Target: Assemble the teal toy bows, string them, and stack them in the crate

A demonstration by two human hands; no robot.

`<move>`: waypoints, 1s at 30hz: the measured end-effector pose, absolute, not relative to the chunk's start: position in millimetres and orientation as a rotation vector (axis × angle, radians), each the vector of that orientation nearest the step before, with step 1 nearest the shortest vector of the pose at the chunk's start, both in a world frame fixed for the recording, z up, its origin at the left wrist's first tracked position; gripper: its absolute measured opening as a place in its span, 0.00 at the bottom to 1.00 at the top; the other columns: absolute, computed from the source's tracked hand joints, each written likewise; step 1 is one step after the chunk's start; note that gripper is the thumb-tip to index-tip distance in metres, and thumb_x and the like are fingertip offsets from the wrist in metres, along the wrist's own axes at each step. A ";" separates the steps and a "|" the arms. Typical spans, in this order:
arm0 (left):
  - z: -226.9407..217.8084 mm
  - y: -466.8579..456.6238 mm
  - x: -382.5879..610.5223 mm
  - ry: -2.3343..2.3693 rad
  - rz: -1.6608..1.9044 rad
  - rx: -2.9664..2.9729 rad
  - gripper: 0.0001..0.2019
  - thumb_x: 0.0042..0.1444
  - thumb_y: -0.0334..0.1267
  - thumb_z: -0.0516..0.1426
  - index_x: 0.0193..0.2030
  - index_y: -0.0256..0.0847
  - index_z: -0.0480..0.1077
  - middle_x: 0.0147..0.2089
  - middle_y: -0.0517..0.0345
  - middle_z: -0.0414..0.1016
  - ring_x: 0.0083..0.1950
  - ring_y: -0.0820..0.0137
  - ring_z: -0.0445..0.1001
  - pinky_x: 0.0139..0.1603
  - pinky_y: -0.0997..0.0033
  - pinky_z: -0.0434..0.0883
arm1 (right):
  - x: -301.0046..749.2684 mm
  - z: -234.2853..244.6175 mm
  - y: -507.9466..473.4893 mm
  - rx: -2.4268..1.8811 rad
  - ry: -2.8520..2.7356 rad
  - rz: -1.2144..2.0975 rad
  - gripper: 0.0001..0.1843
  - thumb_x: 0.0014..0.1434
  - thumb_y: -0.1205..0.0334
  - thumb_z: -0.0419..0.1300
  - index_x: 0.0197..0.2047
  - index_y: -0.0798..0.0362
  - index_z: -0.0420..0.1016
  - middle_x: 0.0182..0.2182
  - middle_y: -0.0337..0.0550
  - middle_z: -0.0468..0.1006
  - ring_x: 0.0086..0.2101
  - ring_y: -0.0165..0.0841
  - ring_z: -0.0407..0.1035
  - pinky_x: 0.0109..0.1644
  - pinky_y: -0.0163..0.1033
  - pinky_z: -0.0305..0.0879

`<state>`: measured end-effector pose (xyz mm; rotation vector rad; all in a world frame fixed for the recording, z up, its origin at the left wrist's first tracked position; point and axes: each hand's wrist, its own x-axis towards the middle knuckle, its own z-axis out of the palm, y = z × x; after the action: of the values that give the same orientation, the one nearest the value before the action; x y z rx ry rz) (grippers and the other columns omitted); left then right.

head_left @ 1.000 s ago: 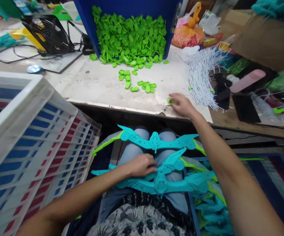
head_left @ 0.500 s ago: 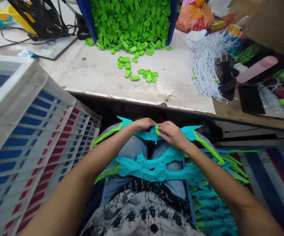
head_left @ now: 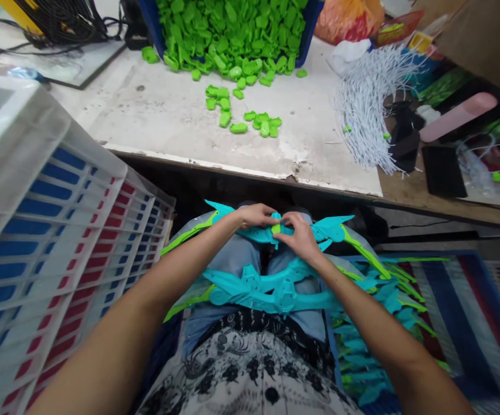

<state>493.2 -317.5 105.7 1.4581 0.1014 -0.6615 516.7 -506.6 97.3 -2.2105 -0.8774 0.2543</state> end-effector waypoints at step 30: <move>141.8 -329.1 502.4 -0.348 -0.703 2.402 0.19 0.44 0.50 0.63 0.37 0.36 0.73 0.32 0.53 0.74 0.34 0.62 0.72 0.32 0.71 0.62 | 554.5 193.7 -493.7 -2.331 -1.295 -0.006 0.13 0.63 0.59 0.51 0.36 0.50 0.76 0.33 0.44 0.77 0.35 0.35 0.69 0.39 0.38 0.63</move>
<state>502.4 -329.1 141.8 2.4015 -0.3477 -0.7029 554.5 -493.7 193.7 -2.3312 -1.2949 -0.0061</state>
